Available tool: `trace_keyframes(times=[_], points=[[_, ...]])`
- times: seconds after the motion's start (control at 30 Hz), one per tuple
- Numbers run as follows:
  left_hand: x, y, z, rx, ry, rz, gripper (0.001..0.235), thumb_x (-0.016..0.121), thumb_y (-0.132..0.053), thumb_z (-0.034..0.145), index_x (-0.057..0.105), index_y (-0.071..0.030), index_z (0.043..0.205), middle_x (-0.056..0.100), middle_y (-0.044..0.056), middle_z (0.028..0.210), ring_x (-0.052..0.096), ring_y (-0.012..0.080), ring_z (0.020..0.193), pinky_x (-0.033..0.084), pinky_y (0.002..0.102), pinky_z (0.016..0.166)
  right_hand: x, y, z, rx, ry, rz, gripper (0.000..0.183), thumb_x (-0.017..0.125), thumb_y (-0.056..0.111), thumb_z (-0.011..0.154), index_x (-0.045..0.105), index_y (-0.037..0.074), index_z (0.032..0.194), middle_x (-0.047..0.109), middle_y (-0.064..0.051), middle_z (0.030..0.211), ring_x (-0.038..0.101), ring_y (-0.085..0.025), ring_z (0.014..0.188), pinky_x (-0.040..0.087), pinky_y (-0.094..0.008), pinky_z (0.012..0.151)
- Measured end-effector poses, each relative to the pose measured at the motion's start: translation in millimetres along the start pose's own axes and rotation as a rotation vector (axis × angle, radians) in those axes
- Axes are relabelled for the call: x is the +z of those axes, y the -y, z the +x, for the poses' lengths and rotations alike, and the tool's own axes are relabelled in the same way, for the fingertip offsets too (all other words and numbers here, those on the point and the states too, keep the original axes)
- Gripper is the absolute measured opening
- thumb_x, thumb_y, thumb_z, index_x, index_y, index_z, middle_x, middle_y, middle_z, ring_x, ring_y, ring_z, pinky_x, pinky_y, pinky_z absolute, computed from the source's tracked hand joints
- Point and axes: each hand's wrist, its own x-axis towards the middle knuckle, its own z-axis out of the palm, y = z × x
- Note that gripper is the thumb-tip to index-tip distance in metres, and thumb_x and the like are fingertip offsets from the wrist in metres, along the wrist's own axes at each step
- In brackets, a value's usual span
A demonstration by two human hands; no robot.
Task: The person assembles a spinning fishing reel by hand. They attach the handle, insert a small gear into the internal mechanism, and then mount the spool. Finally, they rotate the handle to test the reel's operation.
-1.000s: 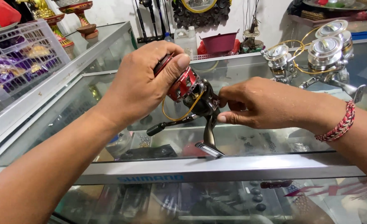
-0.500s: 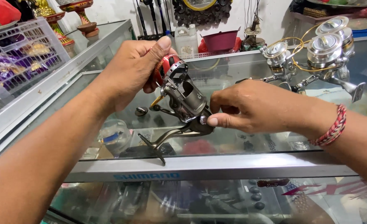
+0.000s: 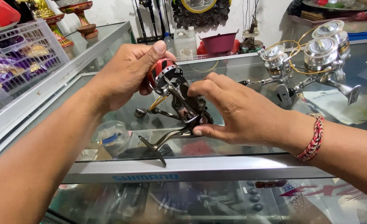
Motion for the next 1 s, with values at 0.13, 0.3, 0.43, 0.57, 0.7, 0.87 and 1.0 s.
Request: trace_keyframes(times=[0.13, 0.3, 0.43, 0.57, 0.7, 0.87, 1.0], points=[[-3, 1, 0, -0.004, 0.005, 0.018, 0.055, 0.053, -0.058, 0.09, 0.075, -0.009, 0.1, 0.055, 0.0, 0.063, 0.043, 0.0105, 0.051, 0.035, 0.024, 0.045, 0, 1, 0, 0.08, 0.035, 0.036, 0.066, 0.081, 0.037, 0.088, 0.041, 0.012, 0.135, 0.056, -0.01, 0.115, 0.06, -0.025, 0.08, 0.052, -0.039, 0.069], [-2, -4, -2, 0.01, 0.039, 0.065, 0.054, 0.052, -0.057, 0.091, 0.074, -0.008, 0.101, 0.053, -0.001, 0.062, 0.044, 0.0091, 0.052, 0.034, 0.024, 0.045, 1, -1, 1, 0.092, 0.03, 0.029, 0.067, 0.081, 0.038, 0.088, 0.042, 0.012, 0.135, 0.054, -0.008, 0.112, 0.056, -0.022, 0.073, 0.05, -0.038, 0.065], [1, -3, 1, 0.005, 0.03, 0.059, 0.052, 0.053, -0.055, 0.093, 0.073, -0.007, 0.097, 0.052, 0.001, 0.061, 0.043, 0.01, 0.052, 0.032, 0.024, 0.043, 0, -2, 2, 0.111, 0.047, 0.065, 0.065, 0.08, 0.036, 0.089, 0.042, 0.012, 0.136, 0.055, -0.006, 0.112, 0.053, -0.021, 0.074, 0.049, -0.038, 0.063], [2, 0, 6, 0.051, 0.055, 0.036, 0.048, 0.053, -0.05, 0.099, 0.07, -0.008, 0.085, 0.051, 0.0, 0.057, 0.041, 0.0091, 0.049, 0.028, 0.023, 0.044, -4, -4, 4, 0.209, 0.096, 0.094, 0.065, 0.075, 0.042, 0.088, 0.042, 0.013, 0.136, 0.058, -0.007, 0.127, 0.06, -0.024, 0.082, 0.055, -0.041, 0.071], [1, 7, 14, 0.403, 0.032, 0.463, 0.049, 0.047, -0.043, 0.11, 0.044, -0.016, 0.069, 0.043, -0.004, 0.066, 0.04, 0.0112, 0.06, 0.034, 0.029, 0.057, -5, -6, 5, 0.23, 0.097, 0.13, 0.061, 0.07, 0.045, 0.091, 0.04, 0.014, 0.134, 0.057, -0.008, 0.126, 0.059, -0.026, 0.082, 0.051, -0.041, 0.073], [9, 4, 9, 0.427, 0.074, 0.62, 0.041, 0.044, -0.04, 0.106, 0.071, -0.009, 0.108, 0.072, 0.008, 0.098, 0.066, 0.0211, 0.09, 0.053, 0.036, 0.08, -6, -7, 5, 0.306, 0.135, 0.136, 0.067, 0.072, 0.045, 0.088, 0.038, 0.016, 0.138, 0.056, -0.005, 0.132, 0.06, -0.024, 0.083, 0.053, -0.042, 0.071], [9, 10, 6, 0.483, 0.085, 0.613, 0.053, 0.028, -0.054, 0.107, 0.041, -0.014, 0.074, 0.042, -0.002, 0.072, 0.039, 0.0156, 0.067, 0.031, 0.033, 0.065, -3, -13, 3, 0.274, 0.084, 0.13, 0.068, 0.079, 0.032, 0.087, 0.035, 0.015, 0.136, 0.057, -0.008, 0.128, 0.058, -0.023, 0.083, 0.053, -0.04, 0.073]])
